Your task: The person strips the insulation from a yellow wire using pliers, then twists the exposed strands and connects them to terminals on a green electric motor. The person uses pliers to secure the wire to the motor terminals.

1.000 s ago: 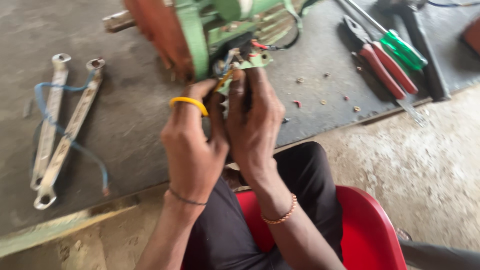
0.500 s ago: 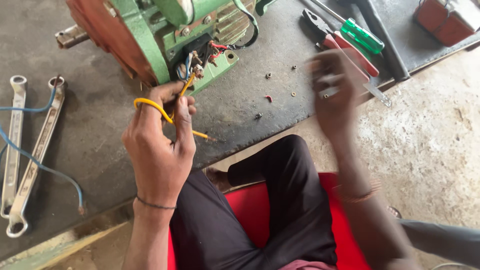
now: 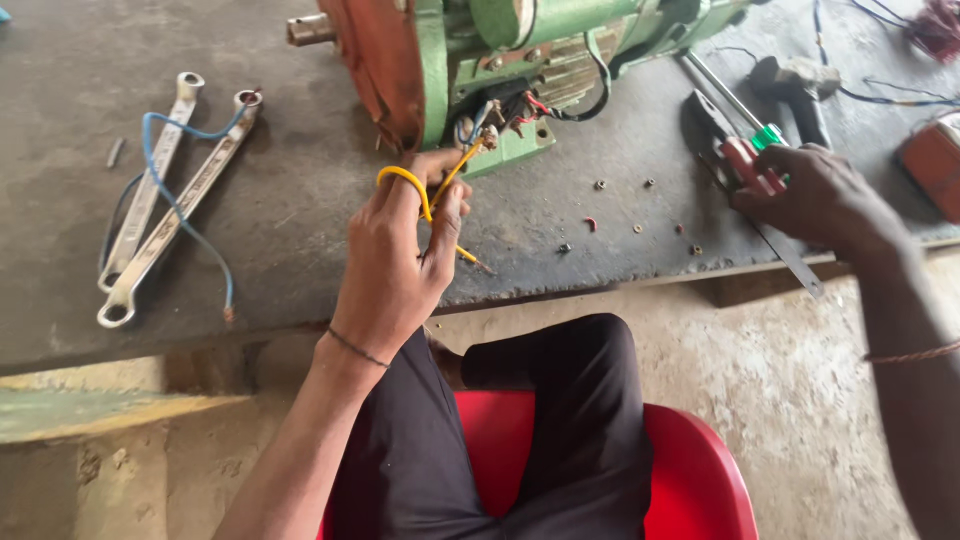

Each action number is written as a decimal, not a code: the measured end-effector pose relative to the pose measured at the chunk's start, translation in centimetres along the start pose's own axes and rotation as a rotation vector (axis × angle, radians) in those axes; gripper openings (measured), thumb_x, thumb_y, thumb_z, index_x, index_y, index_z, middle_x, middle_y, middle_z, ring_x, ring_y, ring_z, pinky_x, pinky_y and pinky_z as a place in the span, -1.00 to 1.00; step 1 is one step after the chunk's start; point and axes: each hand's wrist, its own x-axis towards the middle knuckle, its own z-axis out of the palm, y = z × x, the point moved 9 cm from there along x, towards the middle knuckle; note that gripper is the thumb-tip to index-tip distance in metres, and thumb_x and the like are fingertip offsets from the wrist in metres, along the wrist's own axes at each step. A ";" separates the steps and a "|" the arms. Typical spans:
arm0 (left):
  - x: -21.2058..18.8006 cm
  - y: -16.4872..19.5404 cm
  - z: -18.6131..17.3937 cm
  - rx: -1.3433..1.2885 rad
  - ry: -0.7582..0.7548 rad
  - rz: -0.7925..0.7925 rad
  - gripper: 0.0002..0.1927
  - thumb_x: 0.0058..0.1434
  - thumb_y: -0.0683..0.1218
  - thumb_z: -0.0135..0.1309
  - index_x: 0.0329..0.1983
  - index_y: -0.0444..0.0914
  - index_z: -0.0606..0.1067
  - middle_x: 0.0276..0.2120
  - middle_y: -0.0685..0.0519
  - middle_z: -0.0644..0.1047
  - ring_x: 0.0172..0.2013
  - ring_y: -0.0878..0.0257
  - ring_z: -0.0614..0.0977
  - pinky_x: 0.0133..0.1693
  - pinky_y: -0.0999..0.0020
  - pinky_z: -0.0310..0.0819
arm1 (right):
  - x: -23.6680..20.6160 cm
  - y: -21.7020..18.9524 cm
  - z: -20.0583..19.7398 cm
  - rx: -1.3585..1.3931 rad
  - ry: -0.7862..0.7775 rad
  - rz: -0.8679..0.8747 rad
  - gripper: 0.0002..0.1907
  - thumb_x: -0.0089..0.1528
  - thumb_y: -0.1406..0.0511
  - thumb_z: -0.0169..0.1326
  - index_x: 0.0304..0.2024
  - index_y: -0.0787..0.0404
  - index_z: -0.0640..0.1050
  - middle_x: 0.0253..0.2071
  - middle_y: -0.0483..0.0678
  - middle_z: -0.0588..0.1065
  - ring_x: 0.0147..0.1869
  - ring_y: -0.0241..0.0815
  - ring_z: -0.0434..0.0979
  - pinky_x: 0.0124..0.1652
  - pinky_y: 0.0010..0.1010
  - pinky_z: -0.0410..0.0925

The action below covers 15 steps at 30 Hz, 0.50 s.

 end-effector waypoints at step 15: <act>-0.3 -0.8 0.6 -0.023 -0.052 -0.013 -0.87 0.49 -0.23 -0.01 0.06 -0.32 0.43 -0.24 -0.03 0.61 -0.26 0.19 0.72 -0.19 0.26 0.57 | -17.3 -14.4 2.3 0.911 0.341 0.033 -0.27 -0.01 0.68 -0.02 0.25 0.39 0.50 0.26 0.11 0.45 0.32 -0.05 0.44 0.02 -0.38 0.31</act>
